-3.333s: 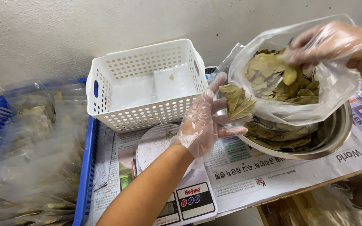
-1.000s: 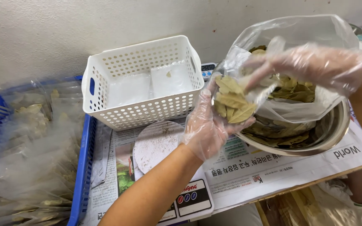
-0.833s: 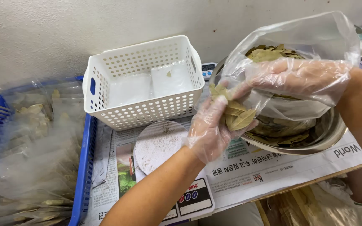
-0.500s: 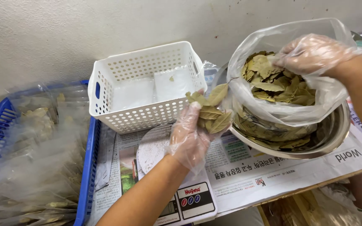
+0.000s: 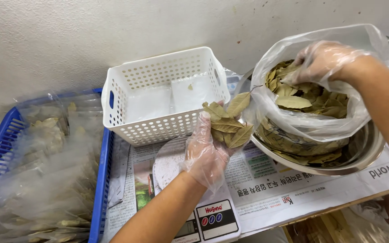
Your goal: Weighing and packaging dried bay leaves into small plastic bags at a workstation.
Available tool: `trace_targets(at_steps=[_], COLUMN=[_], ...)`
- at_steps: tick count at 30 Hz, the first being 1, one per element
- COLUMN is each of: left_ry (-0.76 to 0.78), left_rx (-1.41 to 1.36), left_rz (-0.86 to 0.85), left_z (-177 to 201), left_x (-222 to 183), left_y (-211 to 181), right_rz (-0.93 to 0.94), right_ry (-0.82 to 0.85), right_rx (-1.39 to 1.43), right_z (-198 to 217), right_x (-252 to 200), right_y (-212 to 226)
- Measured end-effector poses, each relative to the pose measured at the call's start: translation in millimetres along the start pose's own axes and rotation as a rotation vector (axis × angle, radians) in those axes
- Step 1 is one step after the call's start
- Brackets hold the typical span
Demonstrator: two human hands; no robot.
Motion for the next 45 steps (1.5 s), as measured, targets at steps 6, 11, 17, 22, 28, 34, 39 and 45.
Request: trace_targets(at_steps=[6, 11, 17, 22, 28, 34, 39, 45], left_ry=[-0.021, -0.049, 0.156, 0.019, 0.043, 0.017, 0.081, 0.075], left_rx=[-0.120, -0.030, 0.079, 0.220, 0.161, 0.095, 0.051, 0.095], left_rz=[0.105, 0.116, 0.124, 0.112, 0.136, 0.161, 0.136, 0.047], left_z=[-4.4, -11.6, -13.6, -37.4, -30.2, -41.0, -38.4, -45.4], left_x=[7.0, 8.9, 23.0, 6.4, 16.7, 15.4, 33.6, 35.4], left_y=[8.0, 10.7, 20.9, 28.1, 39.2, 44.6, 56.5, 64.7], right_rz=[0.053, 0.161, 0.321, 0.100, 0.159, 0.481, 0.547, 0.660], right_ry=[-0.081, -0.236, -0.262, -0.145, -0.217, -0.465, -0.534, -0.580], right_rx=[-0.283, -0.092, 0.134, 0.414, 0.411, 0.521, 0.445, 0.722], right_z=[9.8, 13.0, 29.8, 14.3, 24.2, 42.4, 37.0, 21.3], right_x=[25.0, 16.0, -12.4, -35.0, -35.5, -20.3, -18.6, -30.2], right_y=[-38.6, -60.3, -55.9, -31.5, -45.6, -59.7, -53.2, -36.9])
Point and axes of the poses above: each hand's wrist, its own x-axis towards the middle knuckle, its own z-axis out of the back of the hand, y = z × x, the point moved 4 cm from there along x, towards the middle knuckle, and after that the axes turned 14 degrees about z, right-handed, at the moved point
